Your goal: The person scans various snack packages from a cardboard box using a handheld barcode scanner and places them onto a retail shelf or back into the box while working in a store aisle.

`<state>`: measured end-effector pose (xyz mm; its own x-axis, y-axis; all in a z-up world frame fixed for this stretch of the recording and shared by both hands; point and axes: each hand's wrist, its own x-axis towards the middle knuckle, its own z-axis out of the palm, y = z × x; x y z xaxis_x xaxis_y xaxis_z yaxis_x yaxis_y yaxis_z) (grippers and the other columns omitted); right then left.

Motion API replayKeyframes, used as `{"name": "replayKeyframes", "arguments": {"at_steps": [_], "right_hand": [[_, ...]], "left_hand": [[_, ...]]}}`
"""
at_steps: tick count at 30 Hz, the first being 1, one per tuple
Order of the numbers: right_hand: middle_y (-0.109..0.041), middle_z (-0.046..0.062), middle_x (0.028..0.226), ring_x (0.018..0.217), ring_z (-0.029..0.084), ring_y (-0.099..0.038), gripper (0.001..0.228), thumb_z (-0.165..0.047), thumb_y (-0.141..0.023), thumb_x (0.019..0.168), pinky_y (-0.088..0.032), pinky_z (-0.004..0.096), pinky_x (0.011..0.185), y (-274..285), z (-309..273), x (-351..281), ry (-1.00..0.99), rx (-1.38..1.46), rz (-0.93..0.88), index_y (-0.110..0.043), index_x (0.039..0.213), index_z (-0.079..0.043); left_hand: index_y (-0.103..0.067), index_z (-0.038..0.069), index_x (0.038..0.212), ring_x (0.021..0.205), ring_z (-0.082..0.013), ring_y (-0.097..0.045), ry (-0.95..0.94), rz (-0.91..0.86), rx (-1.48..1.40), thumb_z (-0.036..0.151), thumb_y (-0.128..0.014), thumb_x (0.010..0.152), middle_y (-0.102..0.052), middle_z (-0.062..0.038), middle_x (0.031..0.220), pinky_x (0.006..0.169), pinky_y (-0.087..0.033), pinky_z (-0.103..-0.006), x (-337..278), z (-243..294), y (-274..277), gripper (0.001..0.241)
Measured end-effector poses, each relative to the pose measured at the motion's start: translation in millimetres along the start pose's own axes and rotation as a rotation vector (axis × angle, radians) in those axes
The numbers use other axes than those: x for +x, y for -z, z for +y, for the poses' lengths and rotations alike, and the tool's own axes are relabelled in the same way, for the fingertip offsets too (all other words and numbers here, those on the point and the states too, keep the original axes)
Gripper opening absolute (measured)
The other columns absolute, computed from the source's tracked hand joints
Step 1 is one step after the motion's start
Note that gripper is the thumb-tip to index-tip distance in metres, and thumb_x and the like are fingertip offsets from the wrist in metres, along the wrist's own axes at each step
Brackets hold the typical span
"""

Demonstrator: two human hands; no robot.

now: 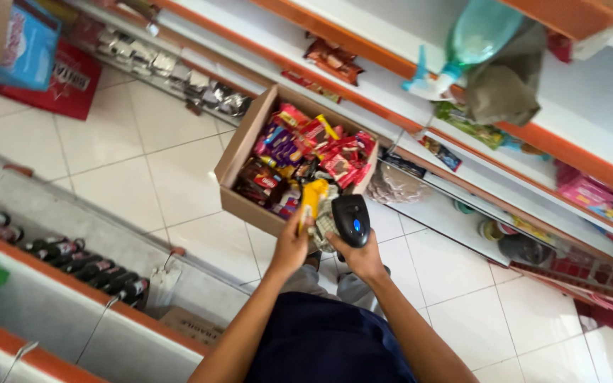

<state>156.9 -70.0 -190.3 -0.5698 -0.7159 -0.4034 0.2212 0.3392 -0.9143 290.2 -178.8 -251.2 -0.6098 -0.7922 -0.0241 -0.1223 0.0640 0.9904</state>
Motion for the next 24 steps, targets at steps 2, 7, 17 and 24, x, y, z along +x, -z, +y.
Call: {"name": "replayKeyframes", "arguments": {"at_steps": [2,7,17,24], "right_hand": [[-0.069,-0.002,0.083,0.068,0.005,-0.059,0.026,-0.008,-0.08,0.087,-0.05,0.025,0.059,1.4,-21.6,2.7,0.062,0.039,0.099,-0.073,0.111,-0.002],[-0.067,-0.003,0.079,0.062,0.003,-0.056,0.025,-0.011,-0.077,0.087,-0.046,0.024,0.053,5.8,-44.8,5.6,0.212,0.195,0.407,-0.071,0.111,-0.006],[-0.07,0.009,0.093,0.079,0.018,-0.065,0.04,-0.01,-0.084,0.085,-0.056,0.033,0.069,24.5,19.9,-16.2,-0.07,0.099,0.318,-0.06,0.115,0.001],[-0.065,0.009,0.112,0.107,0.026,-0.063,0.033,0.008,-0.066,0.086,-0.053,0.045,0.092,44.0,-27.1,-19.5,0.164,0.833,0.144,-0.059,0.116,-0.003]], "left_hand": [[-0.053,0.004,0.148,0.097,-0.012,-0.061,0.1,-0.06,-0.068,0.023,-0.055,0.107,-0.068,-0.007,0.111,0.083,-0.05,-0.0296,-3.0,19.5,-15.0,0.045],[-0.053,0.005,0.149,0.073,-0.0079,-0.056,0.033,-0.171,0.033,0.026,-0.055,0.107,-0.066,-0.002,0.085,0.066,-0.05,-0.0247,3.4,67.3,-21.6,0.047],[-0.051,0.005,0.149,0.113,-0.0141,-0.064,0.179,-0.067,-0.688,0.028,-0.053,0.108,-0.065,-0.01,0.131,0.093,-0.055,-0.0308,45.2,79.6,12.7,0.046],[-0.042,0.016,0.152,0.118,-0.0221,-0.065,0.243,-0.151,-0.767,0.039,-0.05,0.105,-0.062,-0.015,0.133,0.098,-0.057,-0.0388,23.9,80.8,6.0,0.053]]}}
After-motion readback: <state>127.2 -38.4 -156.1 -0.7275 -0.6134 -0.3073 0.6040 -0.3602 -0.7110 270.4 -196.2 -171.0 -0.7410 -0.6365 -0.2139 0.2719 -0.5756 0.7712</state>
